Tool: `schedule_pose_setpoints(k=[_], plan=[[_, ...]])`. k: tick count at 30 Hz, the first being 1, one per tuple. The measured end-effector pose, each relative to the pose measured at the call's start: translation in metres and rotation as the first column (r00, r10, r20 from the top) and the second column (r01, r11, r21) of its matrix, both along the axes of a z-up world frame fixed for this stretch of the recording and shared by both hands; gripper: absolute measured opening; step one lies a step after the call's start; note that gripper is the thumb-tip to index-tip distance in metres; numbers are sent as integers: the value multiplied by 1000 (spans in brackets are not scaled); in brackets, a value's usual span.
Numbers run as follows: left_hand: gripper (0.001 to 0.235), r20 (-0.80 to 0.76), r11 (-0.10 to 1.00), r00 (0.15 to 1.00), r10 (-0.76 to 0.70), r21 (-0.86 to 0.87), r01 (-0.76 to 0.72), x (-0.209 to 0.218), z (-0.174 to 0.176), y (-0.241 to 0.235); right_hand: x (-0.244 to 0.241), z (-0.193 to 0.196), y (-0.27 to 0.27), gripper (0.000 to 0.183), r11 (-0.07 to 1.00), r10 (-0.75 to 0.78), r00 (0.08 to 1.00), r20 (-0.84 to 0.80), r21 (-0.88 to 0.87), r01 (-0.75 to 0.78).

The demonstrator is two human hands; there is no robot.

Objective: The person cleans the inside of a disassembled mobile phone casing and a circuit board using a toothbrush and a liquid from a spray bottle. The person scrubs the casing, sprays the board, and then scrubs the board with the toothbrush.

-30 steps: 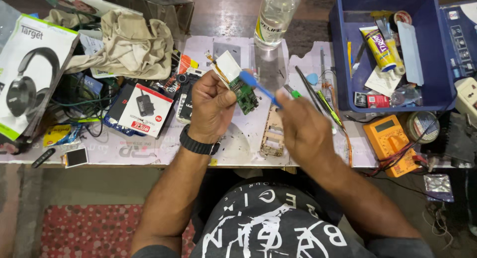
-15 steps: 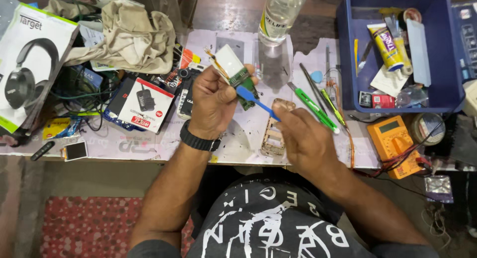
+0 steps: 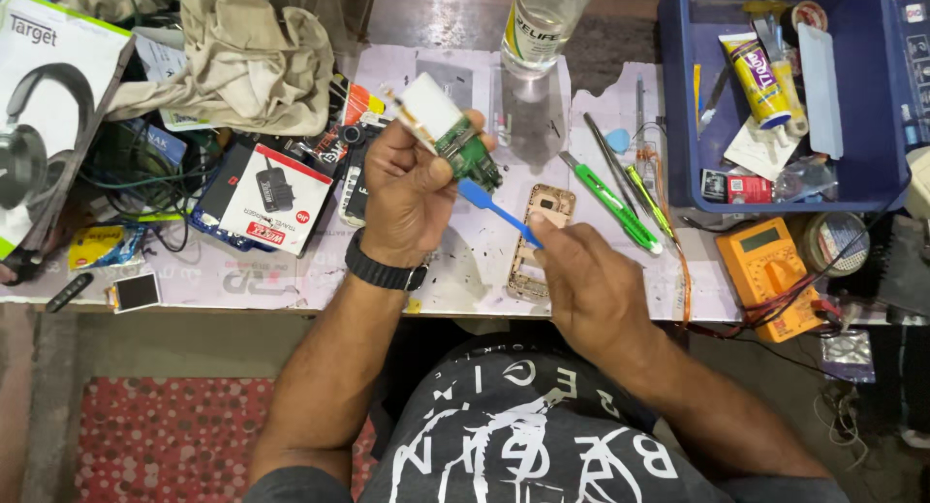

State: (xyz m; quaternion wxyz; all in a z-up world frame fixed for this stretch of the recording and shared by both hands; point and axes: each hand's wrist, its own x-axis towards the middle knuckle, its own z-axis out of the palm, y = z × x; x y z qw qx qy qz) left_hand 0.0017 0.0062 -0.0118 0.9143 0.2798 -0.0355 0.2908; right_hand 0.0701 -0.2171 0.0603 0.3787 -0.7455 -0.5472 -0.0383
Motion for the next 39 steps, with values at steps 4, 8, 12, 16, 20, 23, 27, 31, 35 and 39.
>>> schedule_pose_setpoints(k=[4,8,12,16,20,23,27,31,35,39], plan=[[46,-2,999,999,45,6,-45,-1,2,1,-1,4,2,47,999,-31,997,-65,-40,29],[45,-4,1000,1000,18,9,-18,0,0,-3,-4,-4,3,48,999,-16,992,-128,38,20],[47,-6,998,998,55,18,-54,1,3,0,-5,-10,4,50,999,5,989,-150,39,1],[47,-3,999,999,43,15,-43,0,-1,0,-6,-10,3,50,997,-59,989,-133,33,63],[48,-25,999,999,39,16,-38,1,1,-2,-5,-6,8,49,995,20,991,-135,101,-7],[49,-17,998,999,38,43,-38,-2,3,0,6,1,6,47,997,-33,997,-64,63,37],[51,-10,997,999,41,61,-40,-2,5,-1,13,6,2,45,998,-65,998,-16,22,65],[49,2,998,1000,30,52,-30,-1,4,-1,14,6,3,45,997,-73,997,-17,13,73],[49,7,998,1000,18,54,-18,-2,4,0,15,9,1,49,999,-33,999,0,-18,33],[49,-5,997,1000,28,74,-27,-3,4,-1,15,13,0,49,999,-42,997,63,-27,44]])
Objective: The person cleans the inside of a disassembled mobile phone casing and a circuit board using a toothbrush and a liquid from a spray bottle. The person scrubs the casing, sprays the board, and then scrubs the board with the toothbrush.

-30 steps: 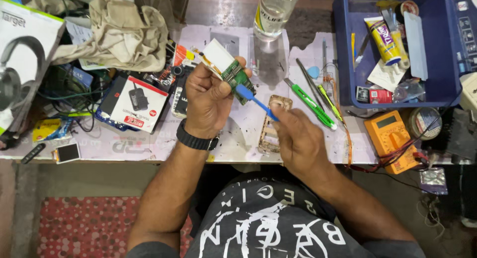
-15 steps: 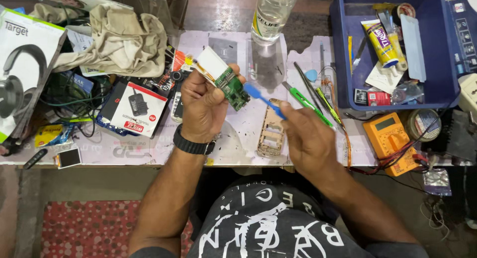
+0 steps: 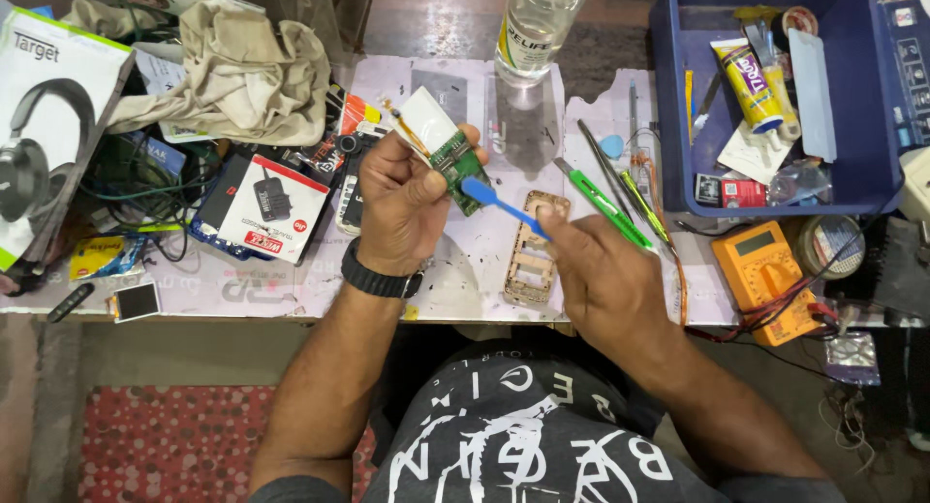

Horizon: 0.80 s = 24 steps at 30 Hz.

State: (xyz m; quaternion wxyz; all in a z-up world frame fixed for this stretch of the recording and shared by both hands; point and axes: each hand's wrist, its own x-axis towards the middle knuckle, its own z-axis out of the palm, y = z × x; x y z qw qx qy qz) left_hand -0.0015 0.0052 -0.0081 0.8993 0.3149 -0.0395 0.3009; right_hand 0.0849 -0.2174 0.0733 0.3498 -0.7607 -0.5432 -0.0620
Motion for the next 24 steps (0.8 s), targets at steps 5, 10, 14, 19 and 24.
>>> schedule_pose_setpoints(k=[5,10,14,19,24], plan=[[52,10,1000,1000,18,-14,-18,3,-1,0,-5,1,0,50,1000,2,1000,-24,-17,-2],[50,8,1000,1000,18,-25,-18,2,-1,1,-4,-4,0,53,1000,17,1000,-16,0,-17],[45,8,999,1000,20,-35,-20,0,-3,2,-4,-12,-3,56,999,50,999,-19,-10,-51],[44,25,999,999,20,-42,-19,0,-5,3,-4,-18,-3,56,999,32,999,-5,0,-32],[44,20,999,1000,-3,-52,4,1,-5,3,-4,-17,-2,54,999,34,999,-24,-6,-34]])
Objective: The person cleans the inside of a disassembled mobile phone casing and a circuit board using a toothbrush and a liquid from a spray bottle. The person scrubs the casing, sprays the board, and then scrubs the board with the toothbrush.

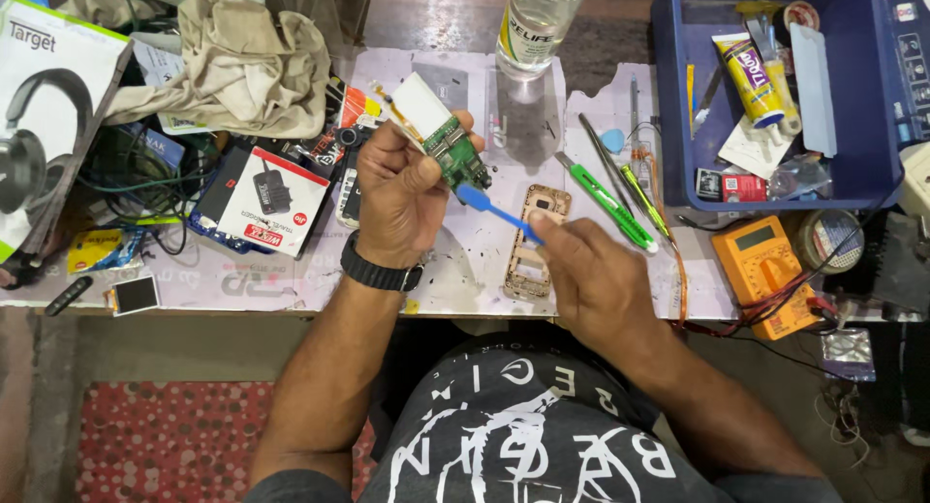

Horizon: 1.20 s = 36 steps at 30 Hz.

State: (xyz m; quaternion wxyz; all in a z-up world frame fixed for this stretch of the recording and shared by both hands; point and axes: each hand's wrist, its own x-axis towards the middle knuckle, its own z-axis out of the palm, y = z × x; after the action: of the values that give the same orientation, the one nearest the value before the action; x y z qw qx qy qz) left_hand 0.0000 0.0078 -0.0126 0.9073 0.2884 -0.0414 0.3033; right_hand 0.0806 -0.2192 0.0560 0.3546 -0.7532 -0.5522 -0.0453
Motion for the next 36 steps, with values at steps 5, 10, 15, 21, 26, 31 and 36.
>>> schedule_pose_setpoints(k=[5,10,15,21,26,31,36], plan=[[50,-3,1000,1000,-15,-7,15,2,3,-4,4,6,8,53,999,-20,999,-33,34,22],[50,-23,1000,999,-22,-14,21,0,5,-2,7,9,17,53,996,-8,1000,-12,85,9],[47,3,999,1000,-22,48,22,1,4,-2,7,16,18,47,995,1,999,-37,102,3],[41,24,996,999,-41,78,39,3,6,-3,3,21,28,43,995,-65,998,-23,76,66],[40,21,997,998,-54,63,52,1,7,-1,-4,17,33,43,989,-9,1000,-21,145,12],[40,-5,997,998,-56,52,56,0,9,-3,-9,16,34,45,984,29,999,-40,176,-22],[39,-2,997,999,-42,62,42,1,7,-4,1,14,28,43,992,21,1000,-23,128,-18]])
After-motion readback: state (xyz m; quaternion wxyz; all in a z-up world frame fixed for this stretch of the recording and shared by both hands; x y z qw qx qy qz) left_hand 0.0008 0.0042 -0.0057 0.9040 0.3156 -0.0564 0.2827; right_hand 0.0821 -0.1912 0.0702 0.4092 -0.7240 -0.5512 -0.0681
